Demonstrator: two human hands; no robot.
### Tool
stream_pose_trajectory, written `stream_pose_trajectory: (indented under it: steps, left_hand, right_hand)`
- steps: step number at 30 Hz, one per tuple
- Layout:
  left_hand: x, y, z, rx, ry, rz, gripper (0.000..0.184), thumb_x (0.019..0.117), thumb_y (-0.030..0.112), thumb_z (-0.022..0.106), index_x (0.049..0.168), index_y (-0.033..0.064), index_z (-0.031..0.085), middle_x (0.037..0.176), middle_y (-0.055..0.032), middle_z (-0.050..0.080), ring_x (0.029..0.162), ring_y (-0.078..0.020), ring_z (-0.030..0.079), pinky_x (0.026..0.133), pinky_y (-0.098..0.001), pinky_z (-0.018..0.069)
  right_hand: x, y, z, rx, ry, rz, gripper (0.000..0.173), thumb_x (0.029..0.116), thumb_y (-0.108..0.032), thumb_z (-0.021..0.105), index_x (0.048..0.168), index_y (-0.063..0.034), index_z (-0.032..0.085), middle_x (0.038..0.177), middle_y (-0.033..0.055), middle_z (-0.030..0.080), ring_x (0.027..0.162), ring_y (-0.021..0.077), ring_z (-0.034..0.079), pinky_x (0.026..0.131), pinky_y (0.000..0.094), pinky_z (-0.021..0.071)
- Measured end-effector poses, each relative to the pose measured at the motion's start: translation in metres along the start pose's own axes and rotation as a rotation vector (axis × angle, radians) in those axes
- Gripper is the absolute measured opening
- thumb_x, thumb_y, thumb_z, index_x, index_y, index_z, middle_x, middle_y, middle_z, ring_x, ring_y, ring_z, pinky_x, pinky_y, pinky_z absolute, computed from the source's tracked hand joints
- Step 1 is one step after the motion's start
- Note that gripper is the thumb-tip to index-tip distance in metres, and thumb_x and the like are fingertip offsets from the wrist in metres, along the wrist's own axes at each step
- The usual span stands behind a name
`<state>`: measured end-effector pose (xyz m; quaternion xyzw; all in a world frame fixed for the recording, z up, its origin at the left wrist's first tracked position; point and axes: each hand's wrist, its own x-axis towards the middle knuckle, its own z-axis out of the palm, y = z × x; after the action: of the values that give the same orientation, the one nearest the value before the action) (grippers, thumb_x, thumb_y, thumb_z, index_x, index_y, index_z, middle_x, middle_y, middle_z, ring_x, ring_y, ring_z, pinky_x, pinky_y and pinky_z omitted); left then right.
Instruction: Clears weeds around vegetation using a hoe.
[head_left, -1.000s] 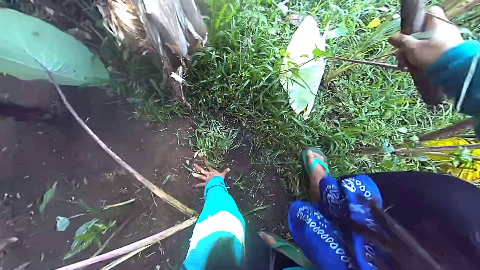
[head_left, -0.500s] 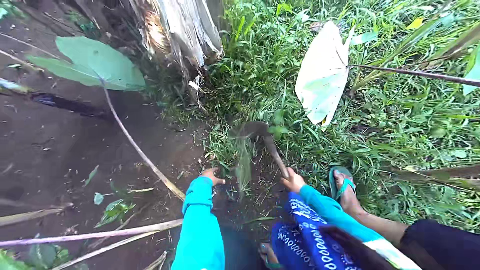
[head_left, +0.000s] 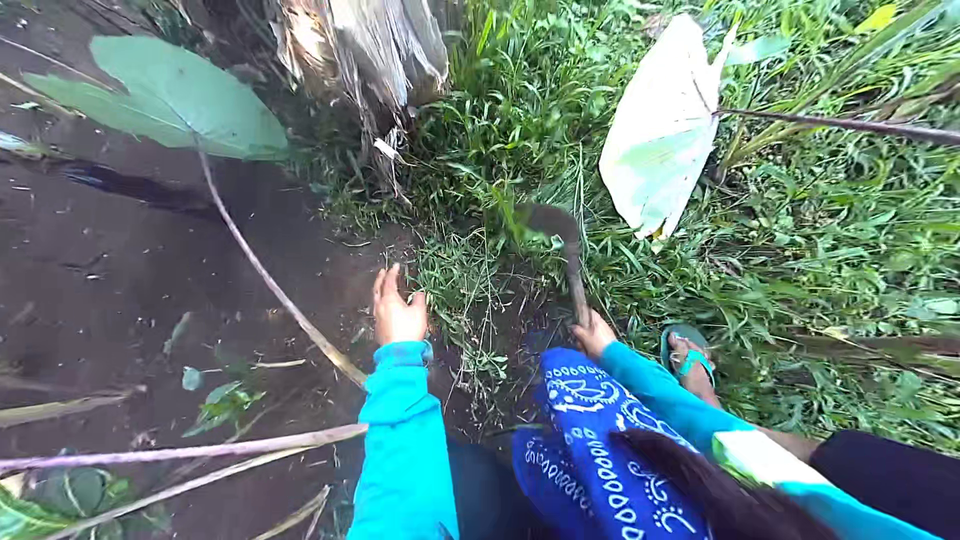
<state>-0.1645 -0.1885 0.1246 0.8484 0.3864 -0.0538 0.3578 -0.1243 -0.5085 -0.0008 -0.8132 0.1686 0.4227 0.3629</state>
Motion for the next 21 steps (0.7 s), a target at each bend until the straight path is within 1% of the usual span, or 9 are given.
stream_pose_trajectory:
  steps: [4, 7, 8, 10, 13, 16, 18, 20, 21]
  left_hand:
    - [-0.008, 0.007, 0.004, -0.155, 0.105, 0.054, 0.056, 0.101, 0.005, 0.053, 0.155, 0.008, 0.042, 0.155, -0.0185, 0.048, 0.141, -0.0375, 0.049, 0.114, -0.0594, 0.0386]
    - [-0.02, 0.017, -0.004, -0.19, 0.157, 0.07, 0.055, 0.1022, 0.007, 0.05, 0.156, 0.0071, 0.04, 0.159, -0.02, 0.041, 0.145, -0.0362, 0.043, 0.117, -0.0566, 0.0353]
    - [-0.024, 0.019, -0.005, -0.2, 0.167, 0.07, 0.056, 0.1019, 0.006, 0.05, 0.156, 0.0061, 0.04, 0.161, -0.0199, 0.039, 0.147, -0.0354, 0.04, 0.118, -0.0553, 0.0334]
    - [-0.026, 0.015, -0.004, -0.18, 0.179, 0.09, 0.057, 0.1004, 0.005, 0.051, 0.157, 0.0065, 0.039, 0.163, -0.0178, 0.036, 0.148, -0.035, 0.039, 0.118, -0.0561, 0.0338]
    - [-0.017, 0.003, 0.0, -0.156, 0.221, 0.114, 0.06, 0.0975, 0.003, 0.055, 0.155, 0.0058, 0.041, 0.163, -0.0187, 0.035, 0.147, -0.037, 0.039, 0.116, -0.0579, 0.0347]
    - [-0.019, 0.0, 0.001, -0.174, 0.223, 0.102, 0.062, 0.0974, 0.002, 0.053, 0.157, 0.0053, 0.038, 0.165, -0.0198, 0.031, 0.15, -0.0366, 0.035, 0.118, -0.0558, 0.0334]
    - [-0.023, 0.008, -0.002, -0.212, 0.237, 0.111, 0.062, 0.0971, 0.001, 0.053, 0.157, 0.0051, 0.038, 0.167, -0.0192, 0.027, 0.15, -0.0356, 0.034, 0.118, -0.055, 0.033]
    - [-0.027, 0.014, -0.005, -0.26, 0.244, 0.116, 0.06, 0.0971, 0.0, 0.052, 0.156, 0.0025, 0.039, 0.167, -0.021, 0.024, 0.152, -0.0353, 0.031, 0.12, -0.0532, 0.0302]
    - [-0.03, 0.015, -0.004, -0.271, 0.236, 0.104, 0.061, 0.0969, 0.002, 0.052, 0.156, 0.0035, 0.039, 0.168, -0.0201, 0.023, 0.152, -0.0346, 0.031, 0.12, -0.0529, 0.0307]
  right_hand:
    - [-0.002, -0.066, -0.055, 0.378, 0.301, -0.165, 0.051, 0.1045, -0.015, 0.055, 0.146, 0.0064, 0.035, 0.08, 0.0125, 0.057, 0.057, 0.0165, 0.057, 0.059, 0.0345, 0.054]
    - [0.037, -0.151, -0.067, 0.642, 0.414, -0.129, 0.055, 0.1089, -0.022, 0.047, 0.155, -0.0023, 0.023, 0.096, 0.0138, 0.056, 0.066, 0.019, 0.06, 0.063, 0.0353, 0.0567]
    - [0.046, -0.15, -0.051, 0.572, 0.394, -0.08, 0.055, 0.1102, -0.027, 0.044, 0.155, -0.0021, 0.024, 0.098, 0.016, 0.057, 0.068, 0.0227, 0.061, 0.064, 0.0387, 0.0569]
    - [0.046, -0.086, 0.003, 0.294, 0.264, -0.059, 0.054, 0.1103, -0.032, 0.04, 0.15, 0.0029, 0.034, 0.104, 0.0266, 0.063, 0.079, 0.0355, 0.065, 0.071, 0.0522, 0.0566]
    - [0.006, 0.005, 0.013, -0.012, 0.005, -0.012, 0.057, 0.1066, -0.023, 0.053, 0.154, 0.0039, 0.033, 0.124, 0.0327, 0.061, 0.1, 0.0416, 0.068, 0.089, 0.0558, 0.0553]
    - [-0.013, -0.006, -0.035, 0.18, 0.131, -0.09, 0.051, 0.1061, -0.019, 0.054, 0.146, 0.0076, 0.036, 0.089, 0.0179, 0.06, 0.065, 0.022, 0.06, 0.066, 0.0389, 0.0551]
    - [0.006, -0.055, -0.059, 0.422, 0.328, -0.175, 0.049, 0.1049, -0.016, 0.053, 0.143, 0.0086, 0.035, 0.078, 0.0107, 0.055, 0.055, 0.0141, 0.056, 0.057, 0.032, 0.0535]
    - [0.006, -0.111, -0.063, 0.491, 0.449, -0.079, 0.051, 0.1075, -0.017, 0.047, 0.15, 0.0063, 0.03, 0.095, 0.0177, 0.058, 0.065, 0.0205, 0.061, 0.061, 0.0339, 0.0557]
    - [-0.01, -0.127, -0.06, 0.411, 0.366, 0.092, 0.052, 0.1103, -0.019, 0.042, 0.155, 0.0013, 0.026, 0.115, 0.0208, 0.06, 0.084, 0.0265, 0.066, 0.074, 0.037, 0.0578]
